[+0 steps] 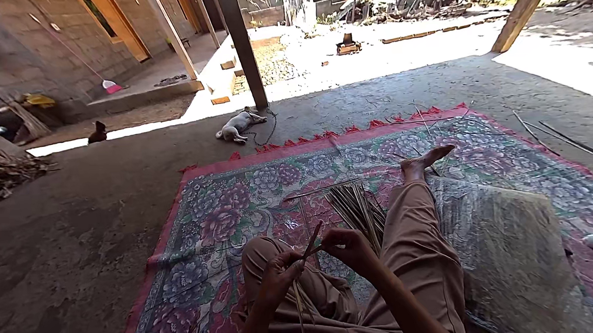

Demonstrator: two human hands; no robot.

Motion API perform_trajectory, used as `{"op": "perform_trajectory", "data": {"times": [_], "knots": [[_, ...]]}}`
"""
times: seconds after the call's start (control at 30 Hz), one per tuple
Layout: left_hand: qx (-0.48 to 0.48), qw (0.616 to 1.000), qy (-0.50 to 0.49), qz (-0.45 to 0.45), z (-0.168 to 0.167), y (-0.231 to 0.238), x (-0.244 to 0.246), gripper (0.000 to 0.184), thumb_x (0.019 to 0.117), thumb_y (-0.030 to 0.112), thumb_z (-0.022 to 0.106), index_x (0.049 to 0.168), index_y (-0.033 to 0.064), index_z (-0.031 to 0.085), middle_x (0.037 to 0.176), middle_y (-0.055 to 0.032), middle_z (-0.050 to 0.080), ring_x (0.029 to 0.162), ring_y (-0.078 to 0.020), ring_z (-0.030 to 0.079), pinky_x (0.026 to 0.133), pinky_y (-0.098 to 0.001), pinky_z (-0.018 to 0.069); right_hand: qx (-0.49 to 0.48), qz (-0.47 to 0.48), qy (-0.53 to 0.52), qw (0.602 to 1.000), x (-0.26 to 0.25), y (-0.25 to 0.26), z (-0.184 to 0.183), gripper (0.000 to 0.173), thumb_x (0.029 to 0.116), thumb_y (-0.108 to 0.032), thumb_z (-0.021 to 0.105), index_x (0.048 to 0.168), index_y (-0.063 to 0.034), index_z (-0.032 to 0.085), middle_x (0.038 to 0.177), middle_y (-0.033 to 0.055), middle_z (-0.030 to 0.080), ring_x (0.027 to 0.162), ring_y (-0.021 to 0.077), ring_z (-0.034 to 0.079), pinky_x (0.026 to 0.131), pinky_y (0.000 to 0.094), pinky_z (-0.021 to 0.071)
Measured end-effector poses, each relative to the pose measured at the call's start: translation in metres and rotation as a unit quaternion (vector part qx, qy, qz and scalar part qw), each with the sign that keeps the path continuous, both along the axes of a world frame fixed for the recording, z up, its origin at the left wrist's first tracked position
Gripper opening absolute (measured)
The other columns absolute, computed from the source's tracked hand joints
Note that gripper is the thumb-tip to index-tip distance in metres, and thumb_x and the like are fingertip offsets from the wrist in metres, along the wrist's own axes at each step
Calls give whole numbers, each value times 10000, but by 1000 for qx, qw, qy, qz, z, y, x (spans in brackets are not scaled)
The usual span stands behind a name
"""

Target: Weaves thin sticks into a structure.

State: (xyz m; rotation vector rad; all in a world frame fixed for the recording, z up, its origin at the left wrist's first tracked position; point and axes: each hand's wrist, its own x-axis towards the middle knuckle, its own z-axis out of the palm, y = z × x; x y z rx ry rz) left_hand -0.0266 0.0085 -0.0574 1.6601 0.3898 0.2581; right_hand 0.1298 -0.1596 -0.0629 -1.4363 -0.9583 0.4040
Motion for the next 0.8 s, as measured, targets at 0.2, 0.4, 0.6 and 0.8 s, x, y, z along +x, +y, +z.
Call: {"op": "perform_trajectory", "data": {"times": [0.2, 0.4, 0.6, 0.8], "knots": [[232, 960, 158, -21, 34, 9, 7, 187, 986, 196, 620, 1048, 69, 743, 886, -3, 702, 794, -77, 640, 786, -311, 523, -145, -12, -210, 967, -4, 0, 14, 172, 967, -112, 636, 995, -2, 766, 953, 176, 724, 863, 290, 707, 808, 459, 573], [569, 771, 274, -82, 60, -16, 22, 170, 983, 205, 660, 1082, 188, 797, 1022, -124, 732, 1089, -421, 624, 1075, -785, 174, -390, 89, -206, 893, -28, 8, 61, 204, 1028, -114, 569, 1053, -3, 738, 1038, 216, 686, 990, 400, 673, 867, 586, 523], [466, 860, -19, -209, 40, -6, 10, 149, 946, 97, 671, 989, 150, 804, 897, -47, 694, 970, -268, 634, 955, -557, 442, -259, 167, -81, 948, 24, -11, 50, 165, 1005, -112, 615, 932, -23, 733, 770, 53, 648, 694, 145, 580, 680, 385, 491], [-117, 993, -12, -28, 54, -33, 3, 165, 1041, 73, 509, 1122, 89, 652, 820, 18, 628, 617, -35, 581, 576, -198, 538, -17, 147, 68, 987, 13, -20, 35, 96, 953, -19, 652, 1000, 25, 724, 836, -6, 709, 689, 1, 619, 664, 177, 547]]}}
